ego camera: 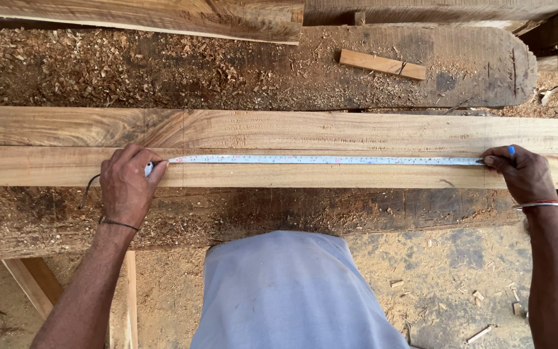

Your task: The person measures wooden planks on a workbench using a measuring tape and marks them with a pencil. They then use an L-shaped square to draw straight reference lines across the planks, repositioning the square along the wood and re-measuring sections with the tape.

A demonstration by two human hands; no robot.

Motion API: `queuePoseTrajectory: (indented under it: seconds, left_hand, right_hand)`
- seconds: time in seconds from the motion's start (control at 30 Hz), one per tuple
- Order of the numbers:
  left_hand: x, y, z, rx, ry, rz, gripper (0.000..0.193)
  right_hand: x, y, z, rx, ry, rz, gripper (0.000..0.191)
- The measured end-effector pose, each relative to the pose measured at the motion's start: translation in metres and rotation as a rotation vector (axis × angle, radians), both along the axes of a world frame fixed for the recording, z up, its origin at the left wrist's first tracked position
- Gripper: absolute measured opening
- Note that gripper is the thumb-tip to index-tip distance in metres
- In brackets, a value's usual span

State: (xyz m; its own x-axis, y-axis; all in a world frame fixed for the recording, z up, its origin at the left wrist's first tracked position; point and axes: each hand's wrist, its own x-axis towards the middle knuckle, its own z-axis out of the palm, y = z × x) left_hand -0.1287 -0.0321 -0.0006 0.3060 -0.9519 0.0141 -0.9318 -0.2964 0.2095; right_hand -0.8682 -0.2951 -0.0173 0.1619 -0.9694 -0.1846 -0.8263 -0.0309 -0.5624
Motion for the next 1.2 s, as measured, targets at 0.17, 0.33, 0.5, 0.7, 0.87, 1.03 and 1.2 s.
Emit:
queuePoseTrajectory:
  seconds: [0.17, 0.33, 0.5, 0.7, 0.87, 1.03, 1.2]
  left_hand:
    - [-0.002, -0.002, 0.004, -0.002, 0.012, 0.007, 0.019]
    - [-0.005, 0.0, 0.014, 0.022, 0.038, 0.008, 0.017]
    - [-0.002, 0.004, 0.011, 0.009, 0.007, -0.019, 0.021]
    - [0.013, 0.009, -0.012, 0.034, -0.046, -0.026, 0.023]
    - [0.019, 0.012, -0.022, 0.041, -0.035, -0.014, 0.023]
    - [0.012, 0.006, -0.011, 0.062, -0.029, -0.017, 0.023]
    - [-0.001, 0.002, 0.006, 0.044, 0.004, 0.007, 0.021]
  right_hand:
    - [0.002, 0.0, 0.002, 0.018, 0.006, -0.011, 0.014]
    - [0.004, -0.002, 0.006, -0.017, 0.04, 0.088, 0.015]
    - [0.01, -0.001, 0.011, -0.027, -0.01, 0.094, 0.013]
    - [0.025, 0.003, 0.023, -0.013, 0.039, 0.037, 0.013]
    - [0.029, 0.004, 0.025, 0.009, 0.01, 0.004, 0.013]
    - [0.016, 0.002, 0.016, -0.052, 0.091, 0.086, 0.015]
    - [0.007, -0.001, 0.009, -0.039, 0.029, 0.119, 0.015]
